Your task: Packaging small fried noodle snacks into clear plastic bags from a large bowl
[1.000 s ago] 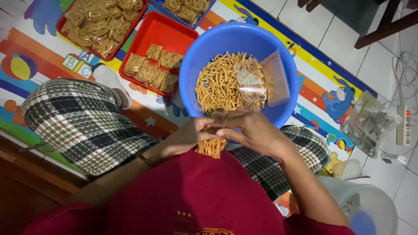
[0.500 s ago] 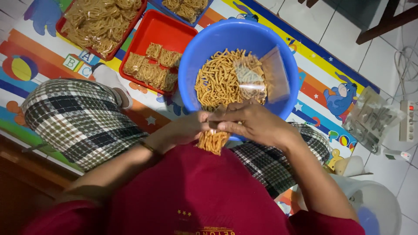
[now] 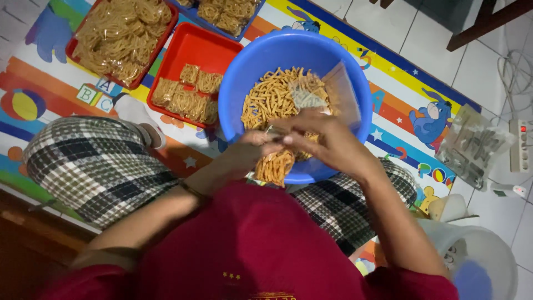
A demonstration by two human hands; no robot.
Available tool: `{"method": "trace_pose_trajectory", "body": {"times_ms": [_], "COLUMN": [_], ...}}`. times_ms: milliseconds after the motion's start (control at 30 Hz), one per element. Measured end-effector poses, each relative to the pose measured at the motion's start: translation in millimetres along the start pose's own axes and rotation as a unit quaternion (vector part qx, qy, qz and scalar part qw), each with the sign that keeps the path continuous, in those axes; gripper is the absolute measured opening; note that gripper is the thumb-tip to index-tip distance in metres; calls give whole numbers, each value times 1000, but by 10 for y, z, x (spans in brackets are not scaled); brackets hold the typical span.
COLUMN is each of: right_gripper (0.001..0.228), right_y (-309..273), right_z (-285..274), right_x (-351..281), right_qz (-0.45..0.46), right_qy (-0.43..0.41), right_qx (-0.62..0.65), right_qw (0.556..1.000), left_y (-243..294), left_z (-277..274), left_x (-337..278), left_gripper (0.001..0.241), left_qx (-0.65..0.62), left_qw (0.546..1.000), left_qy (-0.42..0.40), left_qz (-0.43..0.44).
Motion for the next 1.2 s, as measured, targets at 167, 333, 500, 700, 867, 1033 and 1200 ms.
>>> {"method": "trace_pose_trajectory", "body": {"times_ms": [167,333,500,700,867,1033,1200], "right_gripper": [32,12,11,16,18,20,9], "right_y": [612,678,271,292,350,763,925], "right_z": [-134,46,166,227,263,274,-148], "right_x": [-35,-107,-119,-120,-189,-358,-739], "right_qz": [-19,-61,-172,-163,-155,-101,-38], "right_qy": [214,286,286,288,325,292,429], "right_qx": [-25,-35,-224,-300,-324,-276,-195], "right_qw": [976,956,915,895,875,910,881], "left_y": [-296,-331,-464,-657,-283,-350,127], "left_z": [101,88,95,95,220,307,475], "left_x": [100,89,83,170,23,9,-18], "left_gripper": [41,47,44,40,41,39,36], "left_qx": [-287,-247,-194,-85,51,47,28], "left_qw": [951,957,972,985,987,989,988], "left_qy": [47,81,105,108,85,41,-33], "left_qz": [104,126,85,104,129,136,149]}}
Point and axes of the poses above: each hand's wrist, its own x-axis towards the middle knuckle, its own z-axis out of the palm, y = z × x, the point moved 5 cm from there along x, towards the middle knuckle, and after that the axes turned 11 degrees about z, right-handed, at the moved point
